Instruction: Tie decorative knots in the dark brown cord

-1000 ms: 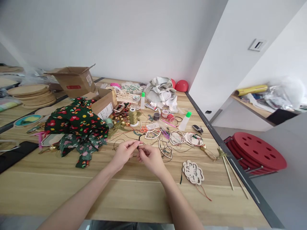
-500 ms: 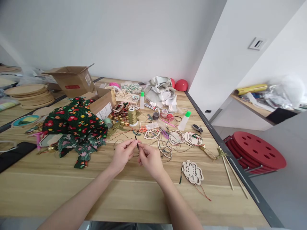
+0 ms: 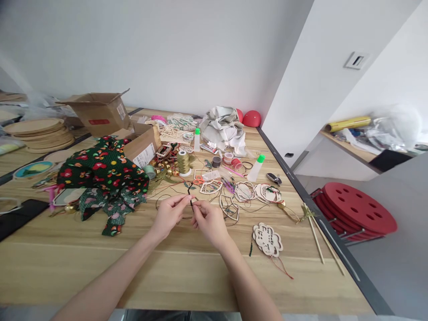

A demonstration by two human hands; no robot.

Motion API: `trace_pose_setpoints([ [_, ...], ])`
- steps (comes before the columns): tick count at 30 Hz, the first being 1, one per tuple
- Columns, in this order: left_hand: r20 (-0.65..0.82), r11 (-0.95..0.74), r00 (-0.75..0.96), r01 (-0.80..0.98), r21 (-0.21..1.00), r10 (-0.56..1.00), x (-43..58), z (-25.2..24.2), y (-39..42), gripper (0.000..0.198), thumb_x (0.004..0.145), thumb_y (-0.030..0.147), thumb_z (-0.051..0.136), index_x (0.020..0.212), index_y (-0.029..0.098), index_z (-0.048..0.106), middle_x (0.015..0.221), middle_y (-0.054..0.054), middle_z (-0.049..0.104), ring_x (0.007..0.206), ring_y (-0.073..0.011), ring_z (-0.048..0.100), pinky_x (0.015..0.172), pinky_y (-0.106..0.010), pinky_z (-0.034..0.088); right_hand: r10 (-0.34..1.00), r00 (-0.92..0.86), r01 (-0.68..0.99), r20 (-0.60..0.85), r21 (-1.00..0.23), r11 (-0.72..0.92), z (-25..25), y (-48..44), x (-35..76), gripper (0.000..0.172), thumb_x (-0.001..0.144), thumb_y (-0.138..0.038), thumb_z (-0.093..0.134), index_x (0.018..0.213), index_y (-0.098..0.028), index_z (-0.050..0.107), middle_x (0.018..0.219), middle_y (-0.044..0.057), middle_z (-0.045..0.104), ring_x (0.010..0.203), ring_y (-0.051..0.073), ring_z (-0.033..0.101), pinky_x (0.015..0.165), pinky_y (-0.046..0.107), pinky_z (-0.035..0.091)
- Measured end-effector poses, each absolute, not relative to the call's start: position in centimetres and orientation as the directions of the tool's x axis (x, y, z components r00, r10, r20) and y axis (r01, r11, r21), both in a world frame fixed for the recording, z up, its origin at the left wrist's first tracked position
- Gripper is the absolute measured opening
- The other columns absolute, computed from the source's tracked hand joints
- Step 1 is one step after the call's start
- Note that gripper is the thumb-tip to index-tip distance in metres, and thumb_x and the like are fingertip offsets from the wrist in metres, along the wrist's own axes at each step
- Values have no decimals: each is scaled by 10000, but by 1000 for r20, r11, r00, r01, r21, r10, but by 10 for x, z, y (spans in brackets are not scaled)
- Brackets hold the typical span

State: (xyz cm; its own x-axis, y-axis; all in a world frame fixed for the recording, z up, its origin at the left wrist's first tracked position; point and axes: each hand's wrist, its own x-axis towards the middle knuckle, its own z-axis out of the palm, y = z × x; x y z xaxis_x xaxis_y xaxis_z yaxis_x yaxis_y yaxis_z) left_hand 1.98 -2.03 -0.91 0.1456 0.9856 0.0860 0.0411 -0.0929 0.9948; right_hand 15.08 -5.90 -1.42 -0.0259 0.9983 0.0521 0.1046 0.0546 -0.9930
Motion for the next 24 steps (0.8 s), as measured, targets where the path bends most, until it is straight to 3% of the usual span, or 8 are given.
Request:
trace_pose_setpoints([
  [4,122,-166,231,181,969,965,11,-11,-11,386,775,498,560,646,151,671,577,-8,583,547,-140,483,500,-235,335,999,15,7,47,-999,47,-12,-54,159,288,795,-462,599,758,-176,611,594,20,610,512,156,555,509,275,456],
  [8,61,-108,254,173,979,965,6,-9,-8,455,764,500,587,474,159,502,453,38,404,475,-99,375,480,-227,295,982,168,-145,90,-983,114,-8,-50,169,339,743,-431,666,532,-191,553,676,15,578,741,172,555,681,273,433],
  [10,12,-23,242,43,999,970,6,-6,-8,451,750,475,620,467,161,462,473,36,415,497,-98,409,506,-224,340,978,205,-303,38,-948,100,-4,-49,174,328,720,-415,685,524,-197,539,791,31,601,885,195,547,728,274,431],
  [13,-33,136,316,-308,942,948,6,1,-9,325,746,407,645,571,151,548,717,-39,596,770,-163,571,708,-265,455,994,105,-561,-19,-826,44,3,-49,178,287,729,-393,675,566,-210,528,914,47,606,1014,217,524,805,319,447],
  [16,-84,315,405,-547,775,911,4,8,-12,260,787,374,595,650,155,568,822,-74,611,899,-195,583,826,-326,466,998,63,-740,23,-669,62,6,-51,175,261,759,-344,670,598,-229,499,712,0,527,767,165,551,869,352,450],
  [18,-114,368,413,-614,698,904,2,12,-13,337,821,358,558,556,174,458,615,-16,503,680,-143,563,739,-312,486,996,85,-782,30,-618,85,4,-52,170,241,775,-302,664,629,-239,482,571,-50,359,520,125,417,779,325,486],
  [20,-98,364,414,-636,680,905,1,14,-14,418,832,337,556,513,183,334,497,48,306,468,-81,398,570,-259,452,997,78,-782,21,-618,75,1,-53,166,241,786,-284,647,643,-238,459,544,-70,219,432,115,243,570,279,468],
  [24,-4,279,420,-597,752,908,-1,15,-15,440,811,347,604,522,169,324,496,67,212,434,-59,217,438,-217,288,1000,21,-753,10,-658,23,-1,-53,168,251,778,-295,641,636,-216,450,554,-74,138,443,109,103,387,227,253],
])
